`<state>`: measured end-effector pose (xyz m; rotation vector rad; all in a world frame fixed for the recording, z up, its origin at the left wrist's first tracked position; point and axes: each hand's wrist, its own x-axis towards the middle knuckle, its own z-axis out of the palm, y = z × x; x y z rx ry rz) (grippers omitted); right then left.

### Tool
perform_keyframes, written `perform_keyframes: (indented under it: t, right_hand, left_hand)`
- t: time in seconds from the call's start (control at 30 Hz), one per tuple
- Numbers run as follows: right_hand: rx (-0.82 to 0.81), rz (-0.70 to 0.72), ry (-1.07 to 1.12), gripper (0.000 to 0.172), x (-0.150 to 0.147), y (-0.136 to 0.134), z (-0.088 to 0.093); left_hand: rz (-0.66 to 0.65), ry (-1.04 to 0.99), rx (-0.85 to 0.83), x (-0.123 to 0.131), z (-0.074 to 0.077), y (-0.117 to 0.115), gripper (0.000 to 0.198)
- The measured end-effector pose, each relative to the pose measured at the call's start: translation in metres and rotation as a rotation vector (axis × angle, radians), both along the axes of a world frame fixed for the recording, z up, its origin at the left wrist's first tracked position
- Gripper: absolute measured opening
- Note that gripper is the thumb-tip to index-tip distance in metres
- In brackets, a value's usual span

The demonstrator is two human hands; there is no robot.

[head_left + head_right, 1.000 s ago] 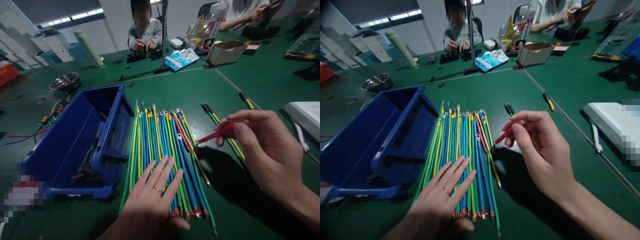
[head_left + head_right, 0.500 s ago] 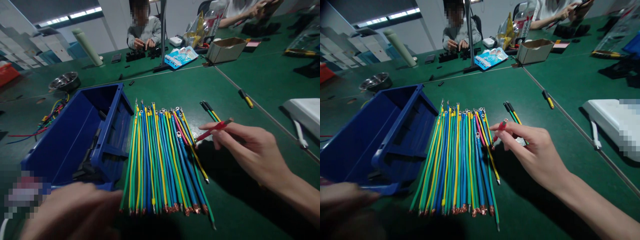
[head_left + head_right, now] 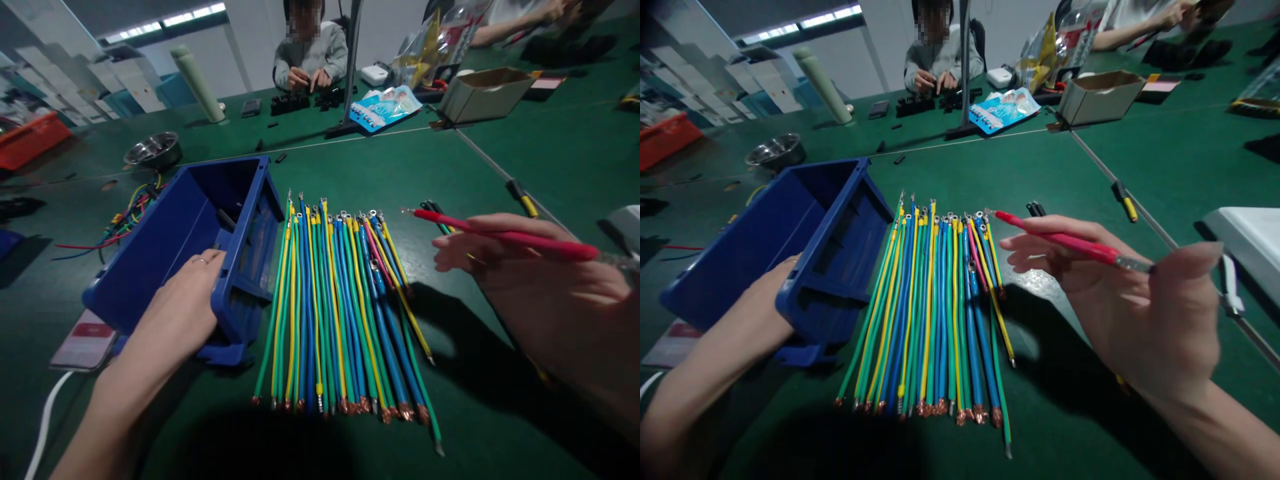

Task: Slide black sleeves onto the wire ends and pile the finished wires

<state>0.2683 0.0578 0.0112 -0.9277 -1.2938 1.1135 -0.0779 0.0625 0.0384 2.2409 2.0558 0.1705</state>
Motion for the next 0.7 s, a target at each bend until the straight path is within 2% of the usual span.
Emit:
perform_keyframes:
  t: [0.07, 0.17, 0.2, 0.3, 0.53, 0.7]
  right_hand:
    - [-0.037, -0.06, -0.016, 0.05, -0.0011, -0.0006, -0.001]
    - [-0.07, -0.115, -0.059, 0.015, -0.0021, -0.0004, -0.0054]
    - [-0.068, -0.112, -0.081, 0.009, -0.0026, -0.0001, -0.0067]
    - [-0.104, -0.064, -0.102, 0.014, -0.0048, 0.0004, -0.0076]
    - [-0.205, 0.049, 0.078, 0.035, -0.0063, 0.0031, -0.005]
    - [-0.232, 0.088, 0.086, 0.029, -0.0063, 0.0015, -0.006]
  left_hand:
    - [-0.038, -0.04, -0.045, 0.0003, -0.0006, -0.0008, 0.028]
    - [-0.056, -0.068, -0.069, 0.0004, 0.0007, -0.0013, 0.021]
    - [-0.054, -0.071, -0.073, 0.0004, 0.0013, -0.0012, 0.02]
    - [-0.051, -0.08, -0.074, 0.0016, 0.0024, -0.0003, 0.021]
    - [-0.041, -0.088, -0.052, 0.0062, 0.0048, -0.0005, 0.022]
    - [-0.062, -0.085, -0.013, 0.0034, 0.0056, -0.0027, 0.023]
